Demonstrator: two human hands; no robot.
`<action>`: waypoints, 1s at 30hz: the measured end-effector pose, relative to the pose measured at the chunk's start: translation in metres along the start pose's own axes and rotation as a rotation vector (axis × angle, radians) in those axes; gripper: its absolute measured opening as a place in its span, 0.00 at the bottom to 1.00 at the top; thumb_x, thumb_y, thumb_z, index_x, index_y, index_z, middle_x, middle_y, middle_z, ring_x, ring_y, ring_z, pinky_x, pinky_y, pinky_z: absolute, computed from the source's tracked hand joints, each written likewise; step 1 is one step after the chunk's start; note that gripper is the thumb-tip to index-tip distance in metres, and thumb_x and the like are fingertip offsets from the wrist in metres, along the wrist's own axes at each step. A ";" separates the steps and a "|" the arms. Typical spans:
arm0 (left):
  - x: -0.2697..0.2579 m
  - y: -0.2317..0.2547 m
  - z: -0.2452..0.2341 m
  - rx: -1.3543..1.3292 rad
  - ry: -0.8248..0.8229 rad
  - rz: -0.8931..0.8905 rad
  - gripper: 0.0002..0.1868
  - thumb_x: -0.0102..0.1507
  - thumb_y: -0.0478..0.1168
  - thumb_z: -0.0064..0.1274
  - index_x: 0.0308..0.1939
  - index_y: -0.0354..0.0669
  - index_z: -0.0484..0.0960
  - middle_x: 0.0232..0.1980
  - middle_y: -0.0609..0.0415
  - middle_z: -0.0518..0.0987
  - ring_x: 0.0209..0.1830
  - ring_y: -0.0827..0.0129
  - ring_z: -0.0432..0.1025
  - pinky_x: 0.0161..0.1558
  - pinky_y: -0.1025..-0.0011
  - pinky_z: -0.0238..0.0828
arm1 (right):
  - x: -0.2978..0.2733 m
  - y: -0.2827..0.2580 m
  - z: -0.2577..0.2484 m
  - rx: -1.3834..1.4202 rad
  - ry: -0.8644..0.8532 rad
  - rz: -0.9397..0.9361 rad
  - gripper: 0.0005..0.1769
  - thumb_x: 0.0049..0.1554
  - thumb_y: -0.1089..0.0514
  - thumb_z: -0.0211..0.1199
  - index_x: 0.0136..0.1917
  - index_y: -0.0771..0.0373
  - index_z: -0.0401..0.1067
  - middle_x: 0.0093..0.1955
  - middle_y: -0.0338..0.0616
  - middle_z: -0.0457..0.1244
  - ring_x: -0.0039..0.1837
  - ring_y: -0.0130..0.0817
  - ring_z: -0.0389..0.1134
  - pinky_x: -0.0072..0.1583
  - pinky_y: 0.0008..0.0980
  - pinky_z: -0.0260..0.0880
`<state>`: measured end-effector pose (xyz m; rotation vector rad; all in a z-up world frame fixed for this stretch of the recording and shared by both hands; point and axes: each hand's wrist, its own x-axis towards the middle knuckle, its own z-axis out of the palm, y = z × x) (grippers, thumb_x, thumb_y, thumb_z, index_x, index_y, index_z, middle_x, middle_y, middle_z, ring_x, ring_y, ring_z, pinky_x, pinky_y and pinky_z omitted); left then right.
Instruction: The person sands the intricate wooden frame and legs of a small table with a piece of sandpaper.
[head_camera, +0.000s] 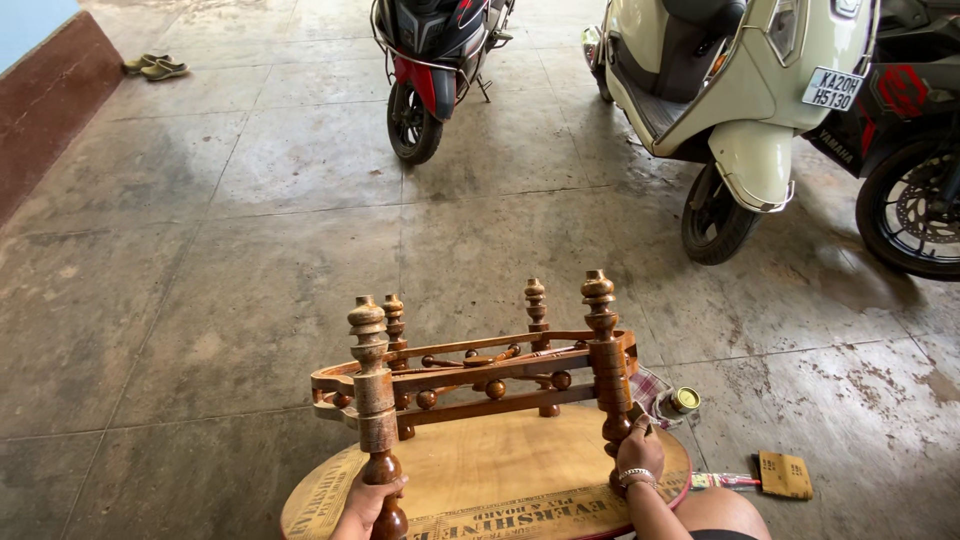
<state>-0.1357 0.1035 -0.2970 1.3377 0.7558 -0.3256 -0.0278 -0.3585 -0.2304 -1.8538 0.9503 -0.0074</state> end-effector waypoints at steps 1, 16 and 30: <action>0.001 0.003 0.001 0.053 -0.014 -0.084 0.34 0.49 0.40 0.75 0.57 0.41 0.76 0.45 0.47 0.81 0.41 0.58 0.76 0.49 0.56 0.74 | 0.002 0.005 -0.002 0.053 0.001 0.002 0.37 0.69 0.35 0.39 0.54 0.67 0.77 0.35 0.50 0.71 0.34 0.39 0.74 0.39 0.39 0.73; -0.008 -0.001 0.002 0.007 -0.213 -0.029 0.38 0.50 0.39 0.76 0.60 0.34 0.74 0.47 0.43 0.80 0.48 0.58 0.78 0.59 0.55 0.73 | 0.030 0.017 0.001 -0.083 0.010 -0.072 0.38 0.71 0.35 0.37 0.52 0.64 0.79 0.33 0.51 0.72 0.33 0.38 0.74 0.39 0.36 0.71; 0.017 0.000 -0.016 -0.220 -0.246 0.159 0.35 0.51 0.62 0.65 0.50 0.41 0.77 0.39 0.49 0.82 0.36 0.63 0.76 0.40 0.58 0.74 | 0.036 0.036 0.000 -0.183 0.039 0.013 0.42 0.70 0.30 0.35 0.57 0.66 0.78 0.44 0.60 0.74 0.50 0.53 0.76 0.56 0.48 0.73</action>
